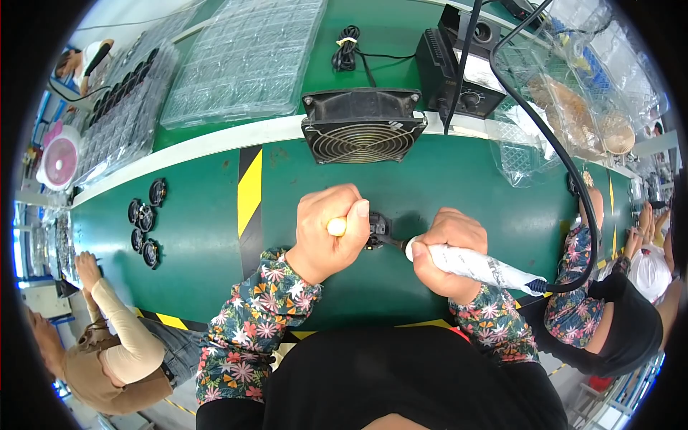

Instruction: The person solders electronic wires onto small circular electronic circuit boards using a soldering iron and solder wire.

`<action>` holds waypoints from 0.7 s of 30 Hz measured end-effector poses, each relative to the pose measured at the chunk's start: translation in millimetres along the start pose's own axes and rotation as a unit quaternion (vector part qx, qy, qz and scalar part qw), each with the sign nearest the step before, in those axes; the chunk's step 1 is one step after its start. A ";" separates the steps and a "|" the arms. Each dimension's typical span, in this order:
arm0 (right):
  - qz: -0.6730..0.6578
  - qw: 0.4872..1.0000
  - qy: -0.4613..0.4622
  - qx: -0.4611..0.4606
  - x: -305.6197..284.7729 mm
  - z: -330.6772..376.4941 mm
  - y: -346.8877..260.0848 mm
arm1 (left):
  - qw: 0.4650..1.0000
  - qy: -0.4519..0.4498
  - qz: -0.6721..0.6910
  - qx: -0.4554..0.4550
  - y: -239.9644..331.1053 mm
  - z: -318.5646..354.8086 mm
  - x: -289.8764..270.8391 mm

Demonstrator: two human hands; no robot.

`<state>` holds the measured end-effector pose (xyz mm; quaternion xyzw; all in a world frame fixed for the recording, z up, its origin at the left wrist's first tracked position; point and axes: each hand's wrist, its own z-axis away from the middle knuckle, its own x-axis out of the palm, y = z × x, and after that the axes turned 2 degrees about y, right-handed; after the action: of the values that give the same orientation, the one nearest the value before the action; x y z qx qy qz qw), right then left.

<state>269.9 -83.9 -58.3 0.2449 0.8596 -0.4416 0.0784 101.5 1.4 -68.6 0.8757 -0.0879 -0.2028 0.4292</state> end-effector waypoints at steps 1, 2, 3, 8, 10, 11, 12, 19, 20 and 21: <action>0.001 1.000 0.000 0.000 0.4 0.0 0.2 | 1.000 -0.002 0.000 0.001 -0.1 -0.2 0.2; -0.004 1.000 0.005 0.002 1.1 0.1 0.6 | 1.000 -0.002 0.000 0.001 -0.3 -0.5 0.4; -0.011 1.000 0.010 0.003 1.8 0.1 0.6 | 1.000 -0.003 0.000 0.003 -0.1 -0.5 0.1; -0.008 1.000 0.005 0.009 3.6 0.6 0.8 | 1.000 -0.005 -0.003 0.009 1.3 -0.9 0.1; -0.007 1.000 0.003 0.008 4.1 0.7 1.5 | 1.000 -0.003 -0.003 0.013 1.0 -0.7 0.1; -0.008 1.000 0.001 0.009 4.0 0.6 1.7 | 1.000 -0.003 -0.004 0.013 0.7 -0.6 0.3; -0.008 1.000 -0.002 0.011 3.9 0.6 1.6 | 1.000 -0.002 -0.003 0.016 0.4 -0.5 0.6; -0.007 1.000 -0.026 0.002 2.3 -1.5 1.3 | 1.000 -0.002 -0.003 0.021 0.3 -0.1 1.4; -0.006 0.999 -0.039 -0.013 1.5 -1.7 2.1 | 1.000 -0.002 -0.003 0.021 0.6 0.0 1.6; -0.006 0.998 -0.053 -0.029 0.8 -2.0 2.5 | 1.000 -0.003 -0.004 0.021 1.1 -0.3 1.4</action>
<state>270.5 -80.9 -59.2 0.2134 0.8680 -0.4296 0.1283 102.8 0.5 -67.9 0.8844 -0.0902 -0.2050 0.4094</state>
